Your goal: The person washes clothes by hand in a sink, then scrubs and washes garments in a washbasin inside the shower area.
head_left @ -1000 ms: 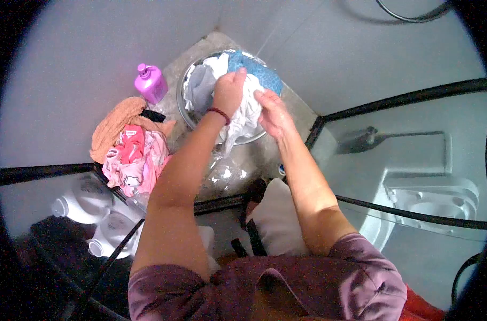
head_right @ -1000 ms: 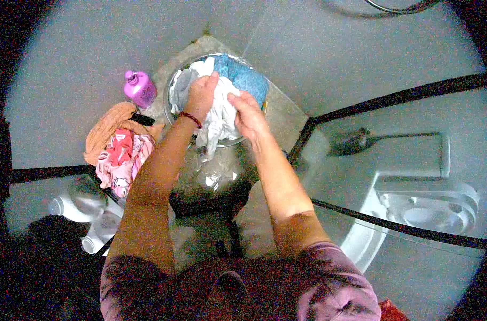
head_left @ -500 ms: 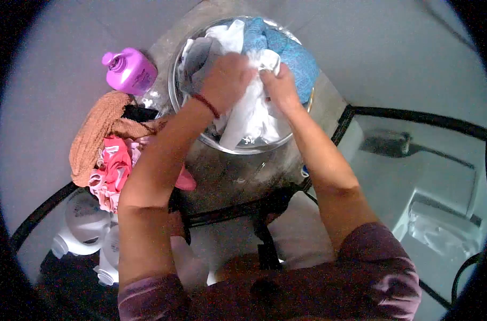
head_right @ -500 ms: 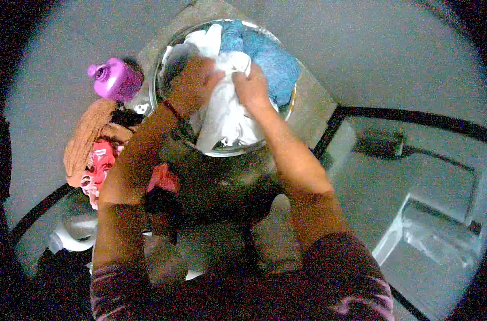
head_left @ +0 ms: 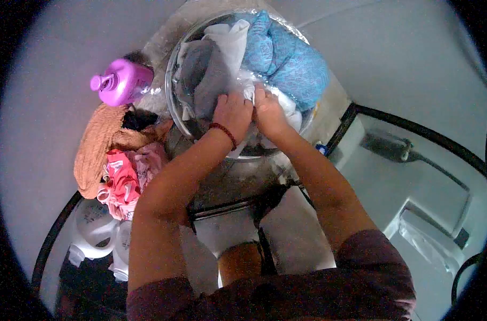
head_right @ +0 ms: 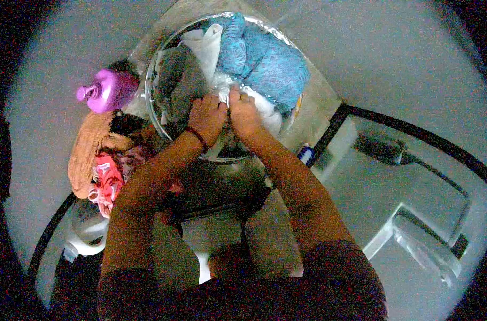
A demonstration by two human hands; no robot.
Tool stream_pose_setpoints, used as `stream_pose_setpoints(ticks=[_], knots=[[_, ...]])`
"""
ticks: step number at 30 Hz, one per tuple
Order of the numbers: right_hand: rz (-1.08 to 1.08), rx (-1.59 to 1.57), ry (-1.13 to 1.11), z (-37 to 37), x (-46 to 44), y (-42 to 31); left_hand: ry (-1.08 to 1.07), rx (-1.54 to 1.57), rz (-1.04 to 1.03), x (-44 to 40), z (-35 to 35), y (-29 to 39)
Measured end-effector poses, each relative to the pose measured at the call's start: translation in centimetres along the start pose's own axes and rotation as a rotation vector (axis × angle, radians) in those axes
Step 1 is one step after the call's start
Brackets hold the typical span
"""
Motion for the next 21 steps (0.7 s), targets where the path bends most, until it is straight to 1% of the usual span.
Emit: stream_pose_setpoints(ticks=[1, 3, 4, 5, 6, 7, 9, 10, 11, 13, 14, 15, 17, 18, 19, 20, 21], knots=[[-0.001, -0.005, -0.002, -0.3, -0.2, 0.5, -0.005, -0.003, 0.001, -0.3, 0.0, 0.2], [-0.113, -0.128, 0.016, -0.6, -0.3, 1.4, 0.087, 0.13, 0.091, -0.3, -0.4, 0.1], [-0.104, -0.137, 0.015, -0.4, -0.1, 1.3, 0.086, 0.121, 0.1, -0.2, -0.7, 0.0], [-0.059, -0.256, 0.089, 0.7, 0.4, 1.0, 0.075, 0.208, 0.099, -0.1, -1.2, 0.0], [-0.016, -0.375, 0.162, 1.9, 0.9, 0.5, 0.063, 0.297, 0.095, 0.2, 0.1, -0.1], [-0.01, -0.383, 0.165, 3.0, 1.4, -0.1, 0.064, 0.287, 0.099, 0.8, 1.6, 0.0], [-0.453, -0.773, 0.07, 4.6, 3.0, -0.5, -0.04, 0.679, 0.351, 3.3, 7.0, 0.0], [-0.367, -0.829, 0.098, 6.5, 3.8, -1.7, -0.024, 0.708, 0.439, 4.1, 9.9, 0.2], [-0.357, -0.833, 0.1, 7.9, 4.5, -2.7, -0.015, 0.702, 0.44, 4.7, 11.3, 0.9], [-0.309, -0.944, 0.133, 10.3, 5.3, -4.3, 0.714, 0.531, 0.348, 6.1, 15.5, 1.6], [-0.38, -1.018, 0.113, 13.1, 6.0, -6.0, 0.739, 0.522, 0.338, 6.4, 17.3, 1.9], [-0.355, -1.015, 0.129, 14.4, 6.5, -6.6, 0.751, 0.517, 0.347, 6.5, 19.0, 2.1], [-0.465, -1.269, 0.193, 16.8, 7.1, -6.7, 0.8, 0.514, 0.327, 6.9, 23.5, 2.9], [-0.431, -1.26, 0.223, 20.0, 7.2, -8.2, 0.578, 0.711, 0.362, 7.0, 25.5, 3.2], [-0.505, -1.245, 0.254, 22.8, 7.6, -9.3, 0.341, 0.895, 0.387, 7.1, 26.9, 4.0], [-0.578, -1.231, 0.287, 25.5, 8.0, -10.4, 0.372, 0.895, 0.355, 7.2, 28.7, 5.1], [-0.543, -1.227, 0.32, 28.2, 8.2, -11.4, 0.374, 1.202, 0.398, 7.3, 30.0, 6.1]])
Point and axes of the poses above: each hand's wrist, its own x-axis away from the middle knuckle, its own z-axis out of the back of the hand, y = z × x, the point moved 4 cm from there along -x, towards the middle knuckle, and after that the axes turned 7 degrees about -x, right-handed, at the moved point
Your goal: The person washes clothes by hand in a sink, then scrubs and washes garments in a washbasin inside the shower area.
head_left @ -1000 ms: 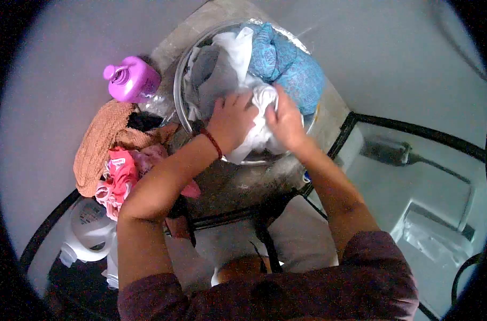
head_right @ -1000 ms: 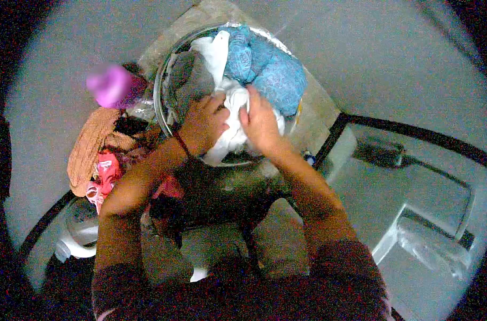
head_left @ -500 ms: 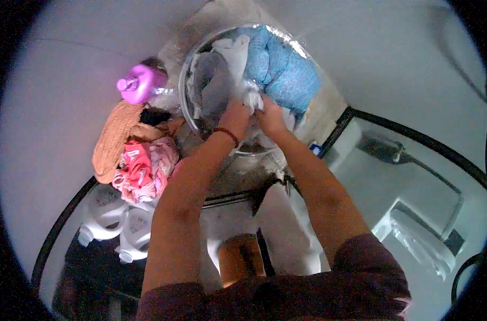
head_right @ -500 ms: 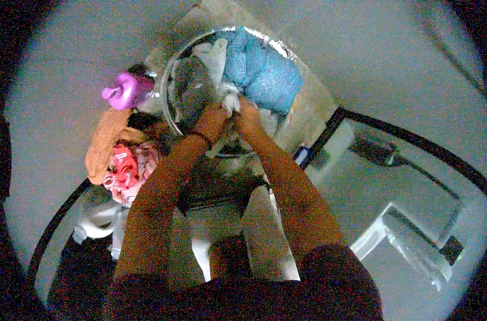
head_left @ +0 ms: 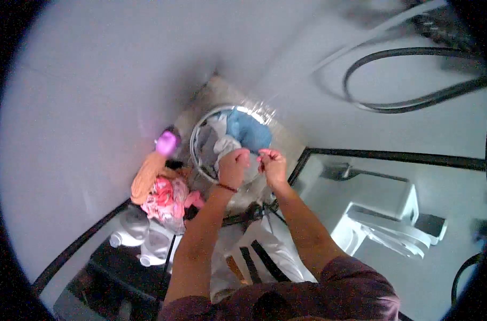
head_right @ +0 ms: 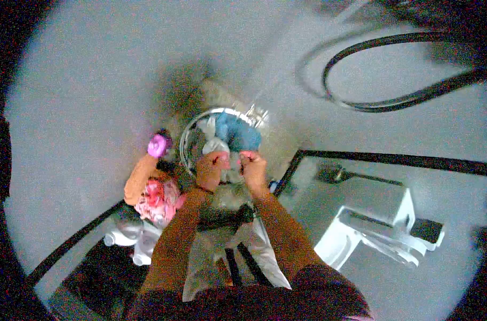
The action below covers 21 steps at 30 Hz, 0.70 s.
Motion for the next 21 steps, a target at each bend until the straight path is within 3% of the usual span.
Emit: stream_pose_setpoints(ticks=[1, 4, 7, 14, 16, 19, 21], knots=[[0.022, -0.091, 0.004, 0.1, 0.8, -2.4, -0.024, 0.288, 0.107, 0.4, -0.5, 1.3], [0.124, -0.325, -0.028, 0.1, 4.7, -11.2, -0.101, 0.521, 0.054, 2.7, -0.1, 11.9], [0.308, -0.524, -0.034, 0.6, 9.0, -20.2, -0.153, 0.537, -0.142, 4.7, 0.5, 22.4], [0.749, -0.566, -0.03, 3.2, 18.3, -42.9, -0.05, 0.337, -0.681, 7.7, 2.8, 44.4], [0.811, -0.753, -0.18, 3.3, 19.8, -48.9, -0.243, 0.69, -0.701, 7.6, 2.9, 50.3], [0.614, -1.025, -0.277, 3.6, 18.4, -54.1, -0.224, 0.896, -0.622, 5.4, 2.8, 56.3], [0.572, -1.079, -0.366, 3.6, 16.1, -56.1, -0.486, 1.134, -0.353, 3.9, 2.2, 58.7]])
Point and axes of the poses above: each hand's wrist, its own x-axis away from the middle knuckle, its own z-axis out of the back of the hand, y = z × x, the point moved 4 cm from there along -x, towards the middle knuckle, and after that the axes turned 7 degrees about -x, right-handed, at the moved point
